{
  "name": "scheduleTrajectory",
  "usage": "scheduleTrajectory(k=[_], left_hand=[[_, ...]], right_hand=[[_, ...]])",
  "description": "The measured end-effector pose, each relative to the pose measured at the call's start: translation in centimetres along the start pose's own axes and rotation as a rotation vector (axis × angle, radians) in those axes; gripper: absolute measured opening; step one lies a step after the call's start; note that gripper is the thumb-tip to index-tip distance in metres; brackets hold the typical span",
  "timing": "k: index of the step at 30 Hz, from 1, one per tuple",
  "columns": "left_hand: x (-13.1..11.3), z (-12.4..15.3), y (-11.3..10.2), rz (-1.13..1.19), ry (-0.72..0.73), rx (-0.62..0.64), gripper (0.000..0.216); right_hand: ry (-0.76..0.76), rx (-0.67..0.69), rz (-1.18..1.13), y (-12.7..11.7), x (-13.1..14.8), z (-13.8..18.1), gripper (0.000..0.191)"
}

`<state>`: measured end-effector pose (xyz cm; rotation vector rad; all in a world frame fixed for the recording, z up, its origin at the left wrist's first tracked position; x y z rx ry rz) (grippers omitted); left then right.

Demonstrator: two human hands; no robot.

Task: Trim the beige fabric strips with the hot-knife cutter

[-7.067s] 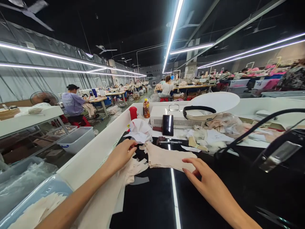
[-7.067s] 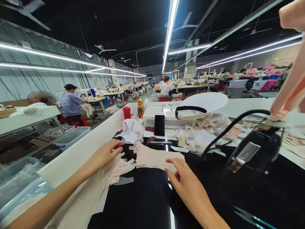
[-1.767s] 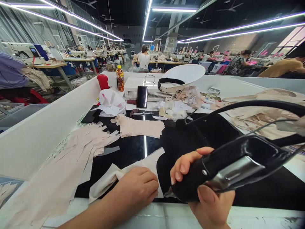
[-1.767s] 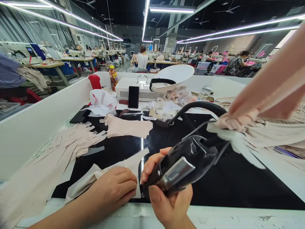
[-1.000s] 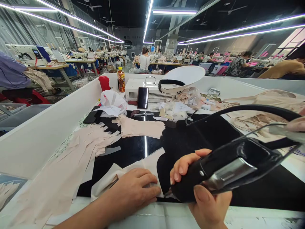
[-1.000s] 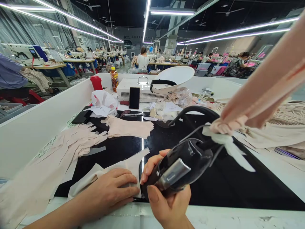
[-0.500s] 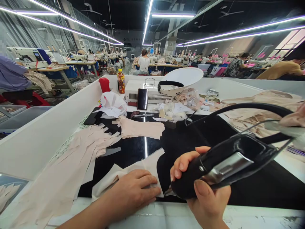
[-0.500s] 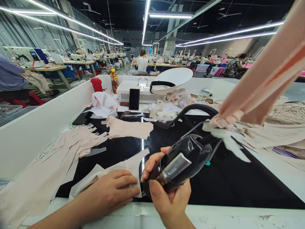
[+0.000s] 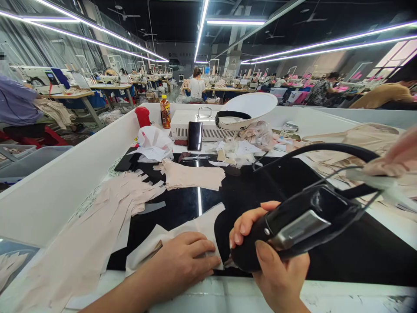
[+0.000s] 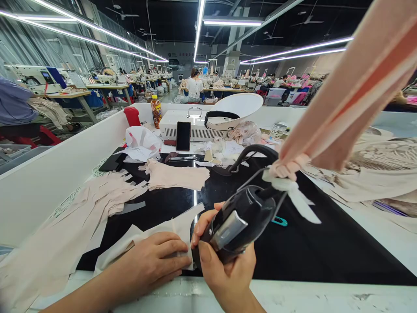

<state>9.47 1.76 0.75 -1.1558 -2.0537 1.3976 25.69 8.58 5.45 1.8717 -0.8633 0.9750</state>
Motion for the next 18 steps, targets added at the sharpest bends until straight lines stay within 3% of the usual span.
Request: scheduleTrajectory(k=[10,18], left_hand=[[0.14,0.06,0.06,0.011,-0.010,0.013,0.018],[0.16,0.14,-0.09,0.039,-0.024,0.015,0.019]], right_hand=[[-0.007,-0.001,-0.046,-0.01,-0.19,0.02,0.039],[0.005,-0.003,-0.025,0.19,-0.24,-0.07,0.034]])
Point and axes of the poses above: each hand's wrist, its own z-axis away from the middle knuckle, its own y-axis out of the palm, x = y × z, the point moved 3 cm from there along -z, towards the middle knuckle, and after that the axes turned 12 degrees about y, right-handed, at the moved point
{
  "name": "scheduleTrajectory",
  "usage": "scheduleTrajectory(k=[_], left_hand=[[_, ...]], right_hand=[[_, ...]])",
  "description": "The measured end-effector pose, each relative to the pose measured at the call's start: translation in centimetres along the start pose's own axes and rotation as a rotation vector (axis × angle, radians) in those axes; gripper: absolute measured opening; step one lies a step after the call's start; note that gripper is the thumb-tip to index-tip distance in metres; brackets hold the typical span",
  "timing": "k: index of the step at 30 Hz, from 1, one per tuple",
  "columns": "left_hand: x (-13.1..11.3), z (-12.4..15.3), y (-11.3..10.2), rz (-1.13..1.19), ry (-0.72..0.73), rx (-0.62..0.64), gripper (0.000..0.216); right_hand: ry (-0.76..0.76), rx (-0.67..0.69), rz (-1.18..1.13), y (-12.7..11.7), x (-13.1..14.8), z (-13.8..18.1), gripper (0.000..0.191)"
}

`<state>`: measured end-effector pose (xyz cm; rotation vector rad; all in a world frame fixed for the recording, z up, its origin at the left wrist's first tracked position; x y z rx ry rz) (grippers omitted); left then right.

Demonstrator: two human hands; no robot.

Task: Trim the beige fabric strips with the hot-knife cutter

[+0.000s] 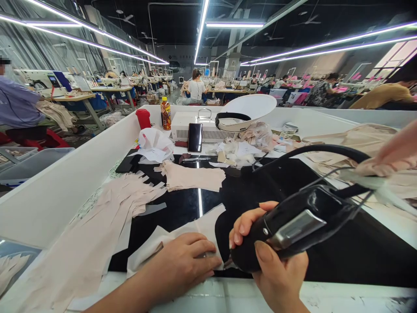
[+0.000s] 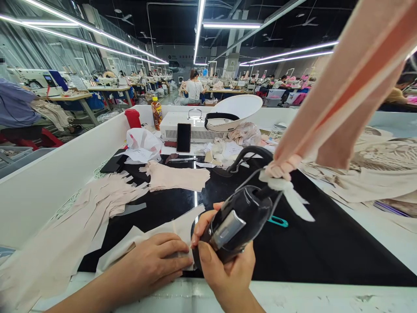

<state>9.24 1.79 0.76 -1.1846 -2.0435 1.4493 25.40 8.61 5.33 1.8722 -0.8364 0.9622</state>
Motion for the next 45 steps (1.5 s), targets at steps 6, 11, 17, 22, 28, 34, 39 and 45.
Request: scheduleTrajectory(k=[6,11,17,22,28,34,39,45], left_hand=[[0.2,0.3,0.0,0.007,-0.014,-0.010,0.023],[0.0,0.1,-0.1,0.014,-0.012,-0.040,0.024],[0.1,0.1,-0.1,0.027,-0.028,0.001,0.028],[0.2,0.2,-0.1,0.015,-0.021,0.023,0.029],[0.3,0.2,0.0,0.011,-0.018,0.047,0.031],[-0.2,0.6,-0.8,0.000,0.015,0.041,0.022],[-0.6,1.8,-1.8,0.081,0.053,0.063,0.018],[0.8,-0.1,-1.2,-0.069,0.062,-0.053,0.017]], right_hand=[[0.000,-0.021,-0.080,0.8,-0.2,-0.1,0.039],[0.012,-0.007,-0.068,1.1,-0.2,0.1,0.040],[0.011,-0.003,-0.052,0.8,-0.2,0.1,0.040],[0.009,-0.017,-0.063,1.0,-0.2,0.0,0.041],[0.004,-0.015,-0.046,0.8,-0.1,-0.2,0.040],[-0.029,-0.070,0.011,-0.8,0.9,-1.6,0.034],[-0.067,-0.169,0.060,-2.6,0.9,-3.9,0.032],[-0.074,-0.204,0.070,-3.0,-0.3,-6.4,0.032]])
Point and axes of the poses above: each hand's wrist, its own z-axis away from the middle knuckle, its own y-axis out of the palm, x = y × z, the point moved 3 cm from there along -z, towards the middle knuckle, and after that the axes turned 12 degrees about y, right-handed, at the moved point
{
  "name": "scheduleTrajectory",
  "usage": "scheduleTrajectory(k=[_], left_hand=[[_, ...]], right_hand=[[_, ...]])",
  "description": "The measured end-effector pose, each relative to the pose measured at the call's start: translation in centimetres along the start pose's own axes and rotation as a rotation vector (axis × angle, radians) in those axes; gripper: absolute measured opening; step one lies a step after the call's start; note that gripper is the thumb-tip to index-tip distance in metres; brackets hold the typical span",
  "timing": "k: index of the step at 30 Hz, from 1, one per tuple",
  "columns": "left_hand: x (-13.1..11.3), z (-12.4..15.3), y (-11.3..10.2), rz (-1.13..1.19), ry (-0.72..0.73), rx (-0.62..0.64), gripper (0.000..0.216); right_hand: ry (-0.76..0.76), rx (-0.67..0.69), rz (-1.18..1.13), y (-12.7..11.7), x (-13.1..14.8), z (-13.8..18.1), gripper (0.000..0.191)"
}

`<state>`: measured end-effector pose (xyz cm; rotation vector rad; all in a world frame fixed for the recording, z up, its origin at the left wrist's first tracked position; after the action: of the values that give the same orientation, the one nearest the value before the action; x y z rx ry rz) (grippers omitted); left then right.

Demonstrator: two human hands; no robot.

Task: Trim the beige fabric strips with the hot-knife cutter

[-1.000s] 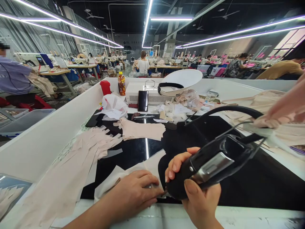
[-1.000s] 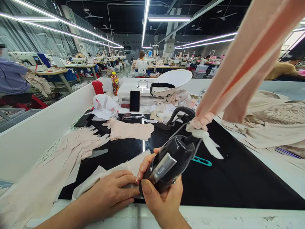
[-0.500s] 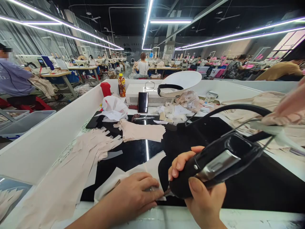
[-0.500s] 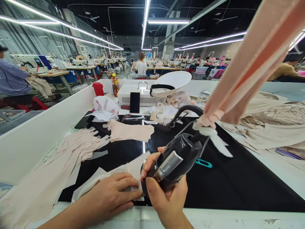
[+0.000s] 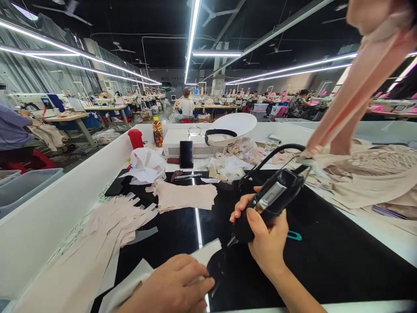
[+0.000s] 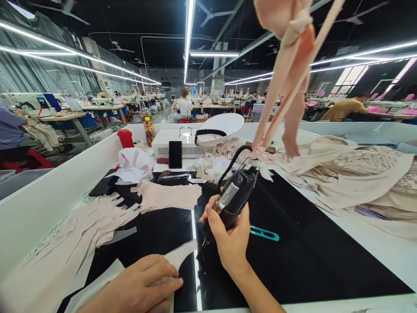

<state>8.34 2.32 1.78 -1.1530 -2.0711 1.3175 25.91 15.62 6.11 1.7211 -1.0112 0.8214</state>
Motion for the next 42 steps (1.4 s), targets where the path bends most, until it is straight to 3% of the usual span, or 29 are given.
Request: scheduleTrajectory(k=[6,14,21,25,27,30,33,36,38,40,42], left_hand=[[2.3,-3.1,1.7,-0.131,-0.044,-0.008,0.021],[3.2,-4.1,2.0,-0.113,-0.105,0.124,0.024],[1.0,-2.1,-0.6,0.089,-0.103,0.058,0.017],[-0.4,-0.3,-1.7,0.244,-0.102,0.138,0.015],[-0.7,0.2,-1.8,0.252,-0.095,0.178,0.019],[-0.9,0.7,-1.4,0.219,-0.123,0.176,0.006],[-0.8,0.9,-0.8,0.226,-0.181,0.119,0.009],[-0.6,1.0,-0.4,0.266,-0.228,0.060,0.009],[-0.6,1.1,-0.2,0.283,-0.241,0.039,0.010],[-0.6,1.1,-0.1,0.296,-0.252,0.038,0.011],[-0.5,1.1,-0.1,0.325,-0.280,0.039,0.010]], right_hand=[[-0.001,0.056,-0.009,0.8,-1.2,-0.1,0.034],[0.003,0.072,-0.034,0.9,-1.2,0.5,0.038],[-0.009,0.074,-0.015,0.5,-0.1,0.6,0.042],[-0.017,0.070,0.068,0.3,0.7,0.9,0.039],[-0.020,0.047,0.148,0.0,1.1,1.0,0.039],[-0.015,-0.004,0.328,-0.5,1.7,1.0,0.043],[-0.022,-0.051,0.514,-1.3,2.2,1.2,0.060],[-0.136,-0.170,0.570,-2.4,2.7,2.3,0.072],[-0.207,-0.253,0.488,-3.4,2.8,4.0,0.069],[-0.162,-0.269,0.473,-4.3,2.4,5.9,0.052],[-0.026,-0.114,0.630,-4.6,1.4,7.9,0.025]])
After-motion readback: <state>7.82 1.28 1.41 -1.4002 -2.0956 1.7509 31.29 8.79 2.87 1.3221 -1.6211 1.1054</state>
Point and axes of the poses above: each hand's wrist, its own z-axis away from the middle knuckle, its own y-axis out of the palm, x = y × z, the point moved 3 cm from there along -z, towards the middle knuckle, and after that the axes turned 12 degrees about y, right-handed, at the moved point
